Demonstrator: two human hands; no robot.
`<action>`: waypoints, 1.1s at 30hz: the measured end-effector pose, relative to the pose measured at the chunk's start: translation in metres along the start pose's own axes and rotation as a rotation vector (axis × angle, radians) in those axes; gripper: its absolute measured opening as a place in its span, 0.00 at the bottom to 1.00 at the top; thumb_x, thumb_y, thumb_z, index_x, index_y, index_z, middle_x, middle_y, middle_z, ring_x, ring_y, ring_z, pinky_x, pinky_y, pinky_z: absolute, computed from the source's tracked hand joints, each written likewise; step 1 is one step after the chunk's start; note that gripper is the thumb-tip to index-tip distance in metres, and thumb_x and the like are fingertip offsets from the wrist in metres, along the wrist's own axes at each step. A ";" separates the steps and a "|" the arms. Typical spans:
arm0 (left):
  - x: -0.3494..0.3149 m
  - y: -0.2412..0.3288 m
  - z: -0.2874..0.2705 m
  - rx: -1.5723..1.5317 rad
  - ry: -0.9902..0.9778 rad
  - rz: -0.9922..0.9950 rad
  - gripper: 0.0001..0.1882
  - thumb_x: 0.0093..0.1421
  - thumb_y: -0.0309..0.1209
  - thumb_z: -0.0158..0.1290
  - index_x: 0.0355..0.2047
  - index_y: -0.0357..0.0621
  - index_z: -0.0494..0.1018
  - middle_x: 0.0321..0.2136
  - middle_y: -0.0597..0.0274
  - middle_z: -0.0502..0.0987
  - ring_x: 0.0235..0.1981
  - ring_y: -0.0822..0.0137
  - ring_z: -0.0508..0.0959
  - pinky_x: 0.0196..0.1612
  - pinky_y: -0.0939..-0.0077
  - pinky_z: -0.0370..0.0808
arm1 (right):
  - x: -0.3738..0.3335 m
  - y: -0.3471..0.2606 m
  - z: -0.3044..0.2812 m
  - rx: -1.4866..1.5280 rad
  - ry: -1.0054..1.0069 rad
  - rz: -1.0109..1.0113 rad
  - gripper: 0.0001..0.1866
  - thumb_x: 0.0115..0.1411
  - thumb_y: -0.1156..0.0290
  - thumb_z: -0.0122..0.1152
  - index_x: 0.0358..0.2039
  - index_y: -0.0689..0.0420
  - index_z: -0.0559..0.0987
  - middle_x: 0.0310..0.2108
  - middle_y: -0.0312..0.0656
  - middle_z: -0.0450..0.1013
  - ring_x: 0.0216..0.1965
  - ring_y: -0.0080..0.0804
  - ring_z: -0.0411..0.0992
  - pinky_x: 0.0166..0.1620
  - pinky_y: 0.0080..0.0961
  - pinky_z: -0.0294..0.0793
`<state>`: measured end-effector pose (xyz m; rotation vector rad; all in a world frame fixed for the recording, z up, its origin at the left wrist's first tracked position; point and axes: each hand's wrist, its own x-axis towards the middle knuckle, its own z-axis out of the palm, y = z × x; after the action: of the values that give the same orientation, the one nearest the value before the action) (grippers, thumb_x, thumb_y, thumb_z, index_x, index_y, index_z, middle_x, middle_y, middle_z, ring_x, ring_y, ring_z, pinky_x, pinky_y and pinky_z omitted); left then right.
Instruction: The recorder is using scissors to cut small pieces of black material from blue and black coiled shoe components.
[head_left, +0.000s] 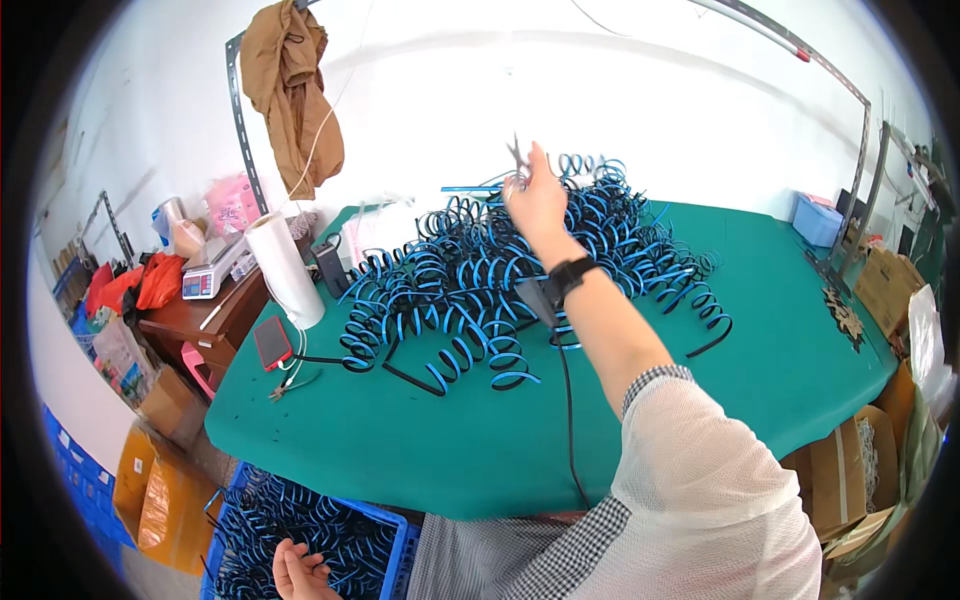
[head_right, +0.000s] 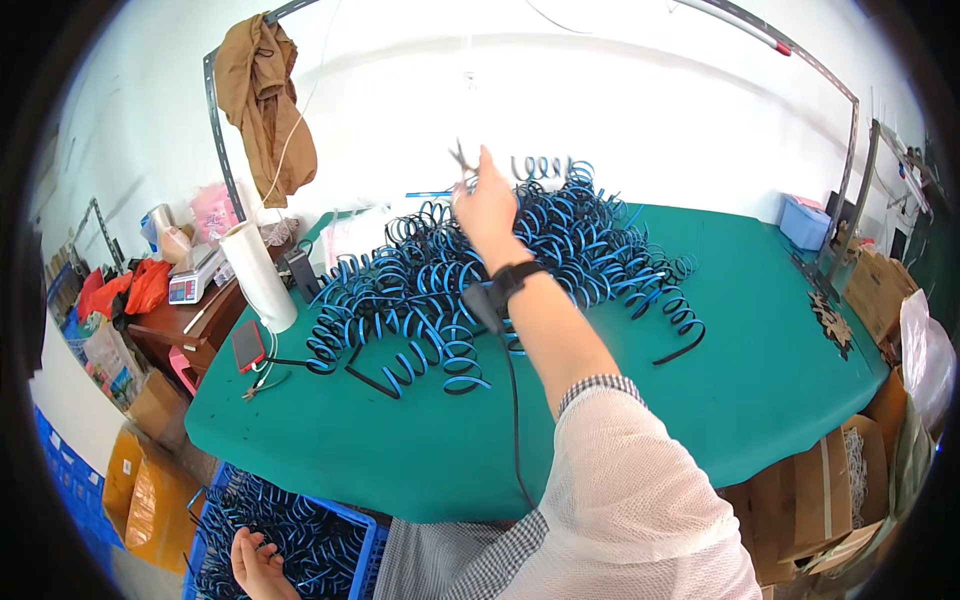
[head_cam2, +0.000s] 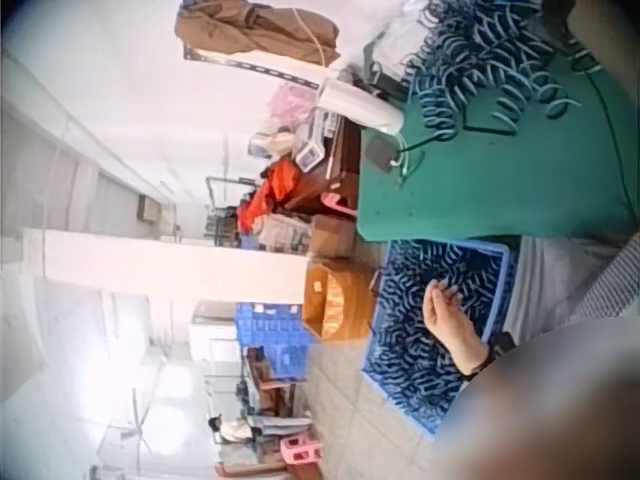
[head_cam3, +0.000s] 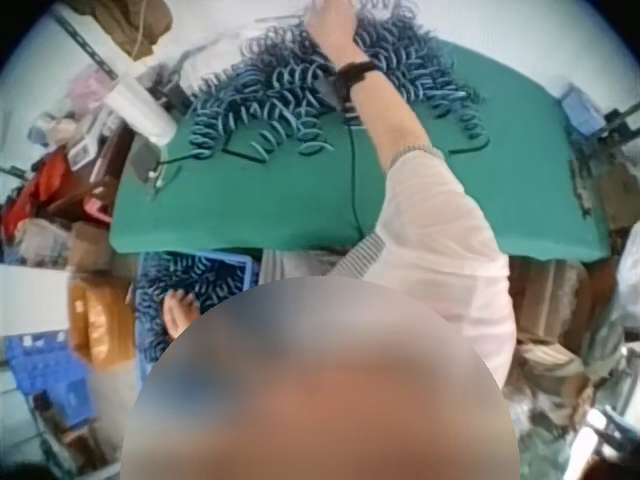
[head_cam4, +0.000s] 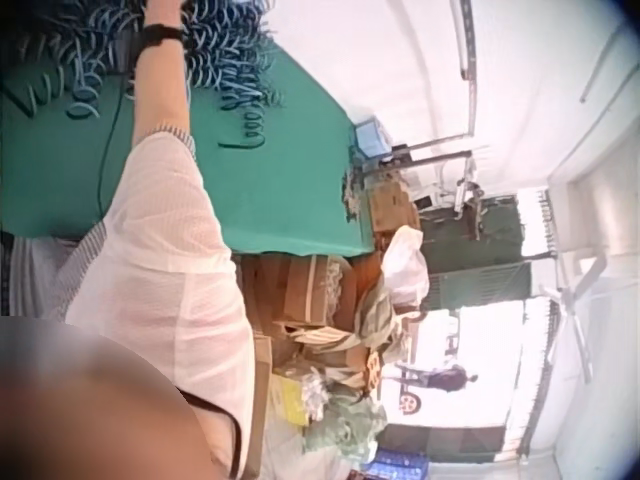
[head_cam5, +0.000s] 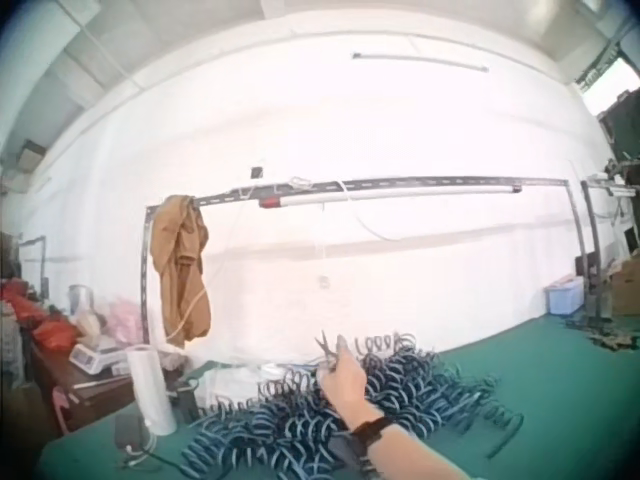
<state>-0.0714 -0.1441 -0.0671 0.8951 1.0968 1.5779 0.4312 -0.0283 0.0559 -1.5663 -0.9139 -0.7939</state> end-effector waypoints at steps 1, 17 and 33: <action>0.001 -0.003 -0.002 0.014 0.015 -0.029 0.17 0.56 0.33 0.51 0.41 0.33 0.69 0.31 0.55 0.74 0.27 0.68 0.73 0.29 0.79 0.69 | -0.017 -0.008 0.010 0.111 -0.040 0.037 0.30 0.46 0.68 0.57 0.51 0.62 0.64 0.33 0.54 0.71 0.32 0.45 0.72 0.36 0.36 0.70; 0.083 -0.133 -0.182 0.332 0.372 -0.433 0.11 0.53 0.35 0.52 0.32 0.41 0.73 0.23 0.66 0.73 0.18 0.78 0.71 0.19 0.88 0.67 | -0.396 -0.321 0.072 1.156 -1.473 -0.158 0.23 0.44 0.69 0.63 0.42 0.55 0.69 0.27 0.44 0.74 0.26 0.37 0.74 0.30 0.28 0.73; 0.285 -0.344 -0.171 1.017 0.458 -0.017 0.09 0.50 0.28 0.47 0.28 0.40 0.75 0.31 0.53 0.75 0.35 0.56 0.74 0.40 0.68 0.70 | -0.362 -0.322 0.097 1.046 -1.635 0.448 0.28 0.51 0.78 0.58 0.51 0.64 0.59 0.30 0.44 0.73 0.27 0.18 0.68 0.33 0.15 0.68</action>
<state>-0.1962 0.1320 -0.4368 1.1636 2.3214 1.1800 -0.0223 0.0474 -0.1246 -1.0722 -1.5541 1.3923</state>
